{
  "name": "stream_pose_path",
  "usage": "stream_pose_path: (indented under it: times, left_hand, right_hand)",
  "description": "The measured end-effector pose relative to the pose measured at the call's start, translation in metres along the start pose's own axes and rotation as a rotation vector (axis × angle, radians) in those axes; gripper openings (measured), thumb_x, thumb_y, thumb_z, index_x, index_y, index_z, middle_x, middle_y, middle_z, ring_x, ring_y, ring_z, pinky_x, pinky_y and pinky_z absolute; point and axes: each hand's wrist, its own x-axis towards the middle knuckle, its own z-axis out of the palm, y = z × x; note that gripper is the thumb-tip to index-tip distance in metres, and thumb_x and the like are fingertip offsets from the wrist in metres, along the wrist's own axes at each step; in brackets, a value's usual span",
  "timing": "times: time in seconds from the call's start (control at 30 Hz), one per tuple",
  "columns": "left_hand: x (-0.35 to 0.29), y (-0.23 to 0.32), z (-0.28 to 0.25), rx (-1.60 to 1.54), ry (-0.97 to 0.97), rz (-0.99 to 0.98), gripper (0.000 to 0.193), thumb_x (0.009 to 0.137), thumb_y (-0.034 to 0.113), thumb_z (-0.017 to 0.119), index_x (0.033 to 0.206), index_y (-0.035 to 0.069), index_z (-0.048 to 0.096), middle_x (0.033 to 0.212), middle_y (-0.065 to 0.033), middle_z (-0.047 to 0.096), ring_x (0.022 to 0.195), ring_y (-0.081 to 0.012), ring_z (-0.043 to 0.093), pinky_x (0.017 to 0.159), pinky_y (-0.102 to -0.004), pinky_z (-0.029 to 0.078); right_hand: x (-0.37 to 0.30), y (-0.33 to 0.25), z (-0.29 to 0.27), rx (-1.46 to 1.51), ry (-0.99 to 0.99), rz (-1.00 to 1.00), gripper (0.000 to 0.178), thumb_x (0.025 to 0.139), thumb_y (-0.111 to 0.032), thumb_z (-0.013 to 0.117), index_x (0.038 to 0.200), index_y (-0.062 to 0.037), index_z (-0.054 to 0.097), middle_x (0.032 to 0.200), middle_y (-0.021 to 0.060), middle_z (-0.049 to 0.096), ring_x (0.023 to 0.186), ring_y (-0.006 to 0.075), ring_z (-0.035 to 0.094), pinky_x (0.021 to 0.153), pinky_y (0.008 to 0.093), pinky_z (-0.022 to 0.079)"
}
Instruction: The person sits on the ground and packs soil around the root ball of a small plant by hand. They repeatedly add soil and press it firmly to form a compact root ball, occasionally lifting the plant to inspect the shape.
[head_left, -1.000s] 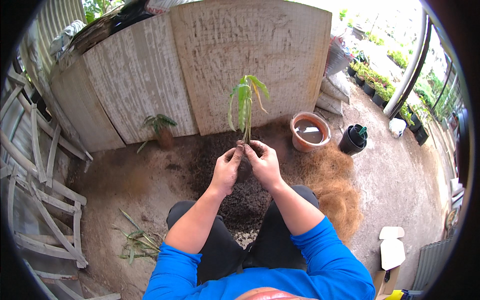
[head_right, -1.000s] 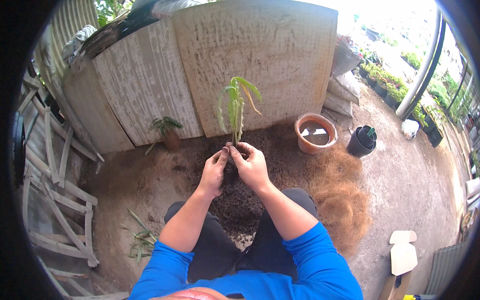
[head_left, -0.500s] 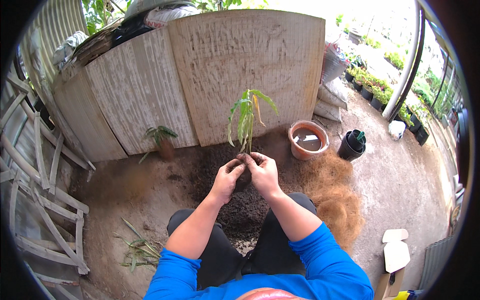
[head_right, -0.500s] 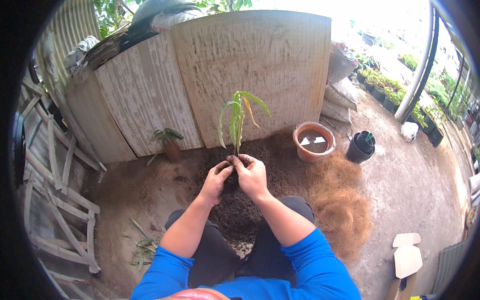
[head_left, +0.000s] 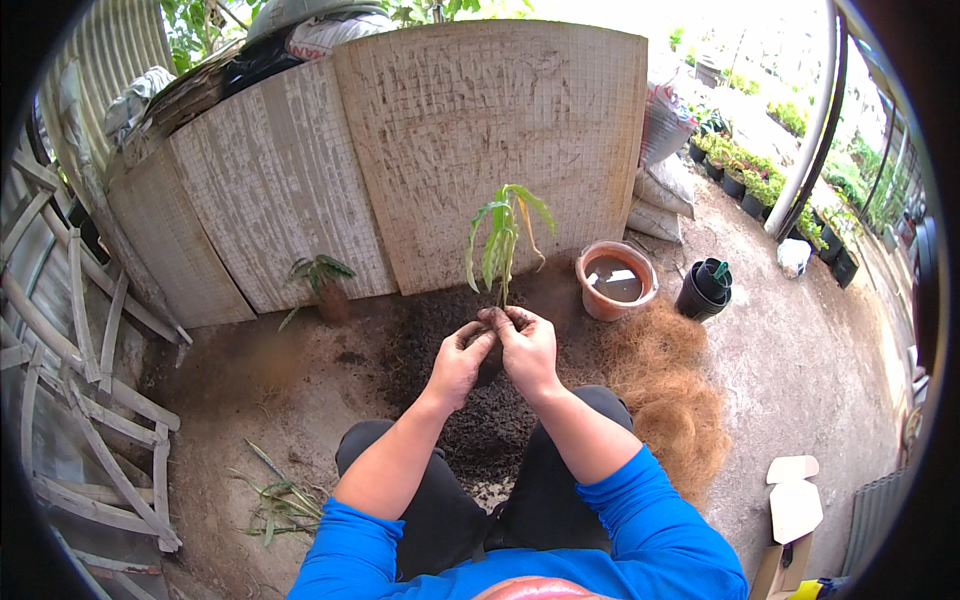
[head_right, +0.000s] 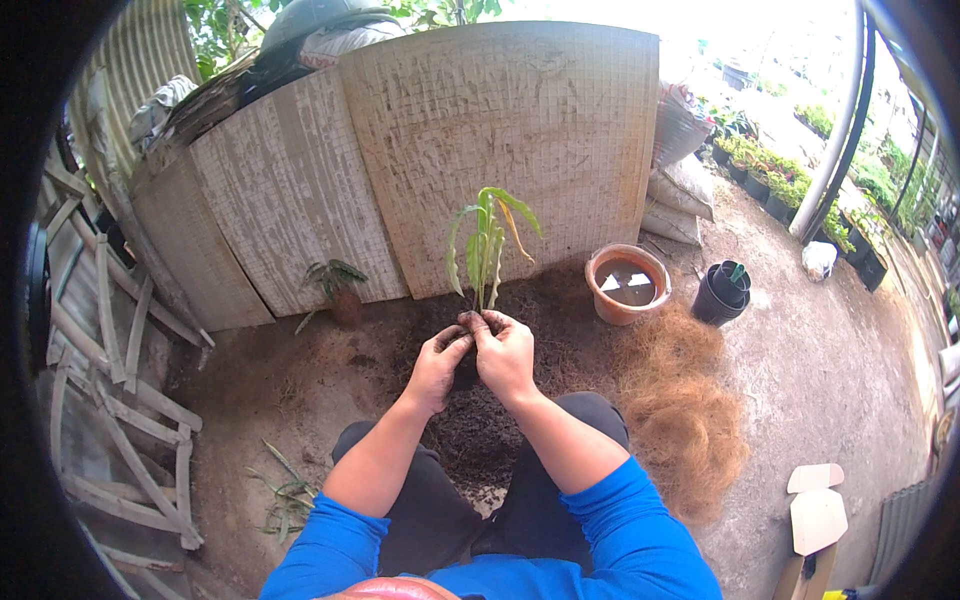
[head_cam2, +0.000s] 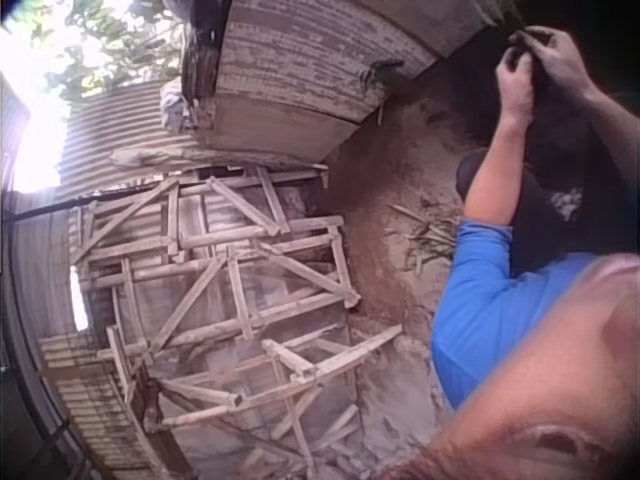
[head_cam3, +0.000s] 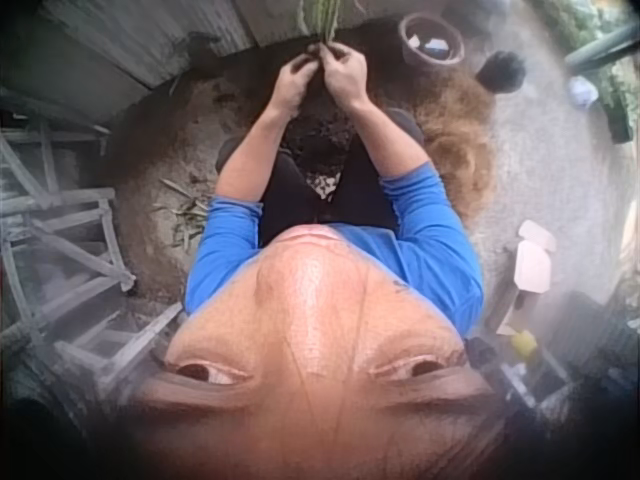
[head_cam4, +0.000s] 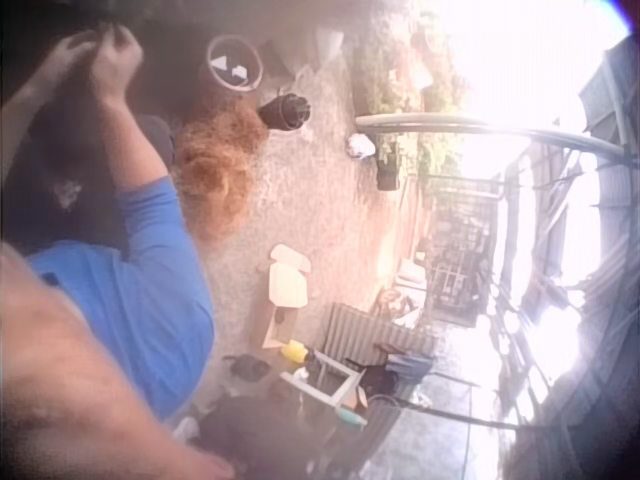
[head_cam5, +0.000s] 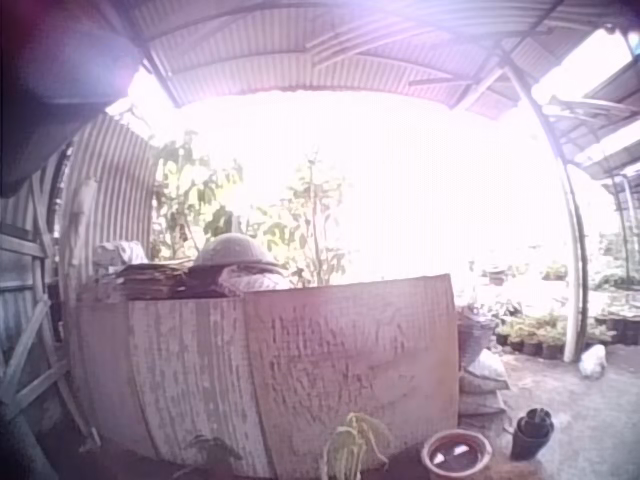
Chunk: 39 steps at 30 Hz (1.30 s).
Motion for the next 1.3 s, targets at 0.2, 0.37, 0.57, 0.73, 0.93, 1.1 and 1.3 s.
stream_pose_path:
  times: [0.2, 0.37, 0.57, 0.73, 0.93, 1.1, 1.3]
  left_hand:
    - [-0.001, 0.0, 0.002, -0.013, 0.0, 0.0, 0.025, 0.085, 0.012, 0.053, 0.104, -0.004, 0.054, 0.096, -0.0056, 0.058, 0.086, -0.0098, 0.053, 0.076, -0.0222, 0.043]
    - [-0.002, 0.002, 0.006, -0.023, 0.006, 0.01, 0.024, 0.085, 0.012, 0.053, 0.104, -0.004, 0.053, 0.094, -0.0051, 0.058, 0.082, -0.0093, 0.055, 0.071, -0.0215, 0.045]
    - [-0.001, -0.001, 0.006, -0.051, 0.016, -0.03, 0.024, 0.085, 0.012, 0.053, 0.103, -0.003, 0.054, 0.092, -0.005, 0.058, 0.08, -0.0092, 0.055, 0.07, -0.0214, 0.045]
    - [-0.003, -0.003, 0.007, -0.066, 0.015, -0.02, 0.023, 0.085, 0.013, 0.053, 0.101, -0.003, 0.054, 0.091, -0.0049, 0.058, 0.079, -0.0089, 0.054, 0.069, -0.0213, 0.045]
    - [-0.005, -0.006, 0.012, -0.063, 0.036, -0.011, 0.024, 0.085, 0.014, 0.054, 0.101, -0.003, 0.054, 0.088, -0.0042, 0.057, 0.076, -0.0084, 0.053, 0.066, -0.021, 0.044]
    - [-0.006, -0.005, 0.015, -0.076, 0.045, -0.012, 0.024, 0.085, 0.015, 0.054, 0.101, -0.004, 0.054, 0.088, -0.0047, 0.057, 0.076, -0.0086, 0.053, 0.067, -0.021, 0.044]
    - [-0.009, -0.002, 0.019, -0.063, 0.084, -0.044, 0.027, 0.084, 0.016, 0.055, 0.101, -0.004, 0.053, 0.088, -0.0063, 0.057, 0.076, -0.0093, 0.053, 0.066, -0.0215, 0.045]
  right_hand:
    - [-0.001, 0.0, 0.001, 0.033, 0.023, -0.012, 0.015, 0.085, -0.006, 0.053, 0.085, 0.0059, 0.061, 0.079, 0.0078, 0.063, 0.07, 0.0099, 0.057, 0.064, 0.0212, 0.046]
    - [0.0, 0.002, 0.002, 0.036, 0.051, -0.015, 0.014, 0.085, -0.005, 0.053, 0.084, 0.0059, 0.061, 0.079, 0.0077, 0.063, 0.07, 0.01, 0.057, 0.064, 0.0213, 0.046]
    - [0.0, 0.003, 0.003, 0.053, 0.066, -0.004, 0.013, 0.085, -0.005, 0.053, 0.084, 0.0058, 0.062, 0.079, 0.0085, 0.063, 0.069, 0.0104, 0.057, 0.064, 0.0217, 0.046]
    - [0.0, 0.007, 0.004, 0.061, 0.082, -0.017, 0.013, 0.084, -0.004, 0.055, 0.085, 0.0061, 0.062, 0.079, 0.0083, 0.064, 0.07, 0.009, 0.057, 0.063, 0.0213, 0.046]
    - [-0.002, 0.006, 0.004, 0.073, 0.103, -0.011, 0.013, 0.084, -0.004, 0.054, 0.085, 0.0059, 0.062, 0.08, 0.0078, 0.064, 0.07, 0.0086, 0.057, 0.063, 0.0211, 0.046]
    - [-0.002, 0.004, 0.004, 0.067, 0.102, -0.017, 0.013, 0.084, -0.005, 0.055, 0.085, 0.0058, 0.062, 0.079, 0.0073, 0.063, 0.07, 0.0084, 0.057, 0.063, 0.0207, 0.046]
    - [-0.002, 0.006, 0.003, 0.048, 0.112, -0.006, 0.014, 0.084, -0.003, 0.053, 0.084, 0.0066, 0.062, 0.081, 0.0096, 0.064, 0.072, 0.0109, 0.058, 0.066, 0.0227, 0.047]
